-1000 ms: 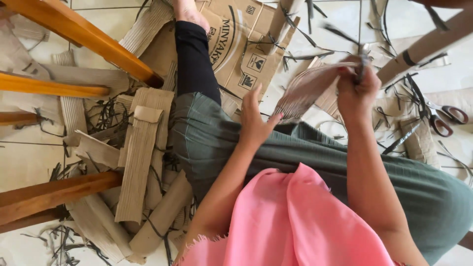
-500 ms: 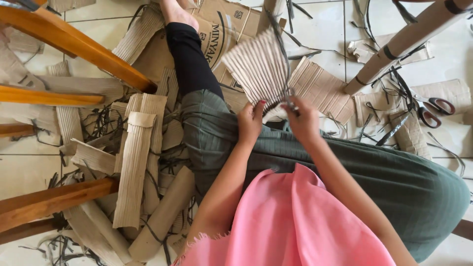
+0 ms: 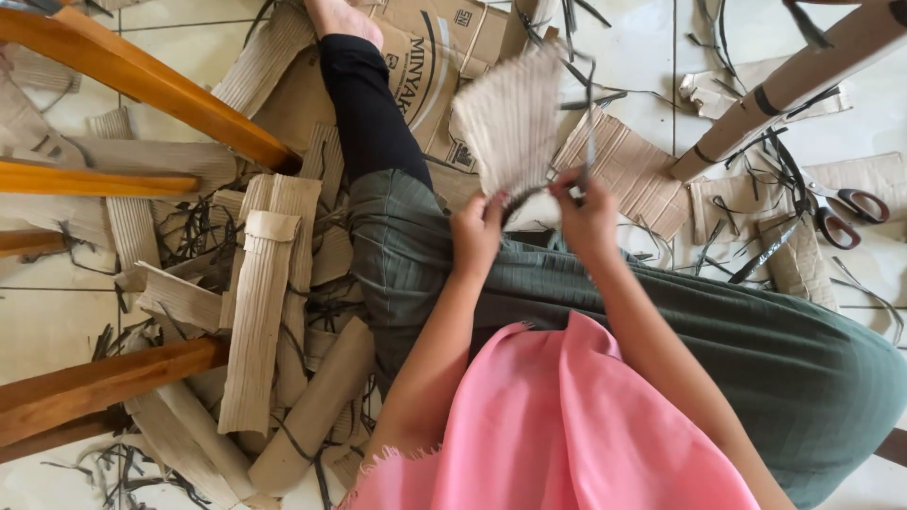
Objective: The person sits on the floor and wraps strips of corrugated cardboard around the legs of a wooden table. They secure the cardboard with black string, tying knots to hold the material in place.
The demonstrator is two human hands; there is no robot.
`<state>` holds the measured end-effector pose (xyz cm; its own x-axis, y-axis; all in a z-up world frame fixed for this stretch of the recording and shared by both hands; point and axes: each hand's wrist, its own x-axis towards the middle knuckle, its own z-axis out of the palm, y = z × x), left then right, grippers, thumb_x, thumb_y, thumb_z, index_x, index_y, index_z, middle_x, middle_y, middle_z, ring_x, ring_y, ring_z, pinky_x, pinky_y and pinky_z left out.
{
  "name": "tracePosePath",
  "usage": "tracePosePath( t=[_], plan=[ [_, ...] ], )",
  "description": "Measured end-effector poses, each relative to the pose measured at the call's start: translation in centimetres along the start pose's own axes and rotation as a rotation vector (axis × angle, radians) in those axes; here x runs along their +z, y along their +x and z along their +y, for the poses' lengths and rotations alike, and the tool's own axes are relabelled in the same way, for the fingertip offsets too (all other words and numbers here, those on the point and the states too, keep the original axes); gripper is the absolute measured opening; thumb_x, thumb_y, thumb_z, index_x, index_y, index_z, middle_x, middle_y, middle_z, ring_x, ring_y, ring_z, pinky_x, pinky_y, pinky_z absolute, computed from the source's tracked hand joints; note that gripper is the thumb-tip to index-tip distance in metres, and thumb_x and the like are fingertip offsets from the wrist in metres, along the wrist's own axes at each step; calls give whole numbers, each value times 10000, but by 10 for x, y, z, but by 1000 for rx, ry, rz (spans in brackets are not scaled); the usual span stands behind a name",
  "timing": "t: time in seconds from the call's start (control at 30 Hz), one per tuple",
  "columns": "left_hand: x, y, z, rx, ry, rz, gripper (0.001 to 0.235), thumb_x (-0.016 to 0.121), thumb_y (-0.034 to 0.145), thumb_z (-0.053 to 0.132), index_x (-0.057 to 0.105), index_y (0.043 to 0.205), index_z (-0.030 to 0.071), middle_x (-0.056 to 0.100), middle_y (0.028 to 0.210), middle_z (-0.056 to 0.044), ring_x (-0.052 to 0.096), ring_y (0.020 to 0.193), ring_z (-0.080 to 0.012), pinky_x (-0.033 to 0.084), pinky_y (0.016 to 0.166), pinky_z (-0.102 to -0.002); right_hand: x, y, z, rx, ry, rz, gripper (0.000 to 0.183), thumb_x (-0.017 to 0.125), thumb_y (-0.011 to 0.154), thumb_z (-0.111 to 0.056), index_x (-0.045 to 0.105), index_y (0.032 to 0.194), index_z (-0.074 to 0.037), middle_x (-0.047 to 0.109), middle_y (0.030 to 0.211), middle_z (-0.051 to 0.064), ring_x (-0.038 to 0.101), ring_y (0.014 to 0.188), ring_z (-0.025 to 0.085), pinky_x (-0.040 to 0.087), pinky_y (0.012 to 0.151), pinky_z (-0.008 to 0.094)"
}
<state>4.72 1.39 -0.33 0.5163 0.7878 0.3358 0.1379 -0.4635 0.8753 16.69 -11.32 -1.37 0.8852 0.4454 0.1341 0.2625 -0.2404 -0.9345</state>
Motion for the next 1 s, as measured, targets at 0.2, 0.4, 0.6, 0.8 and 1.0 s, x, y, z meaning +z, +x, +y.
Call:
tracePosePath(
  t=[0.2, 0.4, 0.6, 0.8, 1.0],
  plan=[
    [-5, 12, -41, 17, 64, 222, 172, 758, 922, 148, 690, 820, 28, 677, 652, -180, 709, 698, -396, 547, 553, -421, -38, 15, 7, 91, 50, 118, 119, 784, 974, -32, 724, 903, -108, 729, 795, 62, 708, 851, 202, 527, 837, 330],
    [-3, 22, -12, 36, -77, 348, 132, 782, 927, 98, 736, 993, -7, 758, 838, -172, 731, 872, -353, 600, 643, -366, -33, -16, 68, 230, -477, 45, 364, 831, 896, -330, 726, 1244, -312, 731, 728, -20, 719, 786, 289, 540, 840, 448],
    [-22, 38, 42, 168, 27, 390, 311, 776, 914, 102, 630, 647, 40, 624, 530, -86, 649, 496, -297, 489, 516, -214, 4, -24, 72, -165, -764, -28, 256, 727, 979, -442, 756, 1042, -196, 677, 639, 123, 691, 669, 418, 541, 648, 556],
    [-7, 26, 13, 188, -6, 386, 95, 798, 900, 78, 737, 863, 16, 722, 694, -130, 731, 693, -335, 569, 587, -338, 50, -2, 96, 58, -945, -584, 384, 667, 934, -402, 540, 1296, -401, 729, 904, 56, 749, 894, 365, 605, 805, 534],
    [-15, 26, 17, 155, -30, 360, 77, 775, 918, 57, 728, 933, -2, 721, 720, -157, 728, 702, -348, 564, 562, -357, 40, 6, 120, 232, -502, -451, 113, 705, 953, -370, 681, 985, -264, 690, 816, 82, 705, 902, 406, 567, 794, 536]
  ],
)
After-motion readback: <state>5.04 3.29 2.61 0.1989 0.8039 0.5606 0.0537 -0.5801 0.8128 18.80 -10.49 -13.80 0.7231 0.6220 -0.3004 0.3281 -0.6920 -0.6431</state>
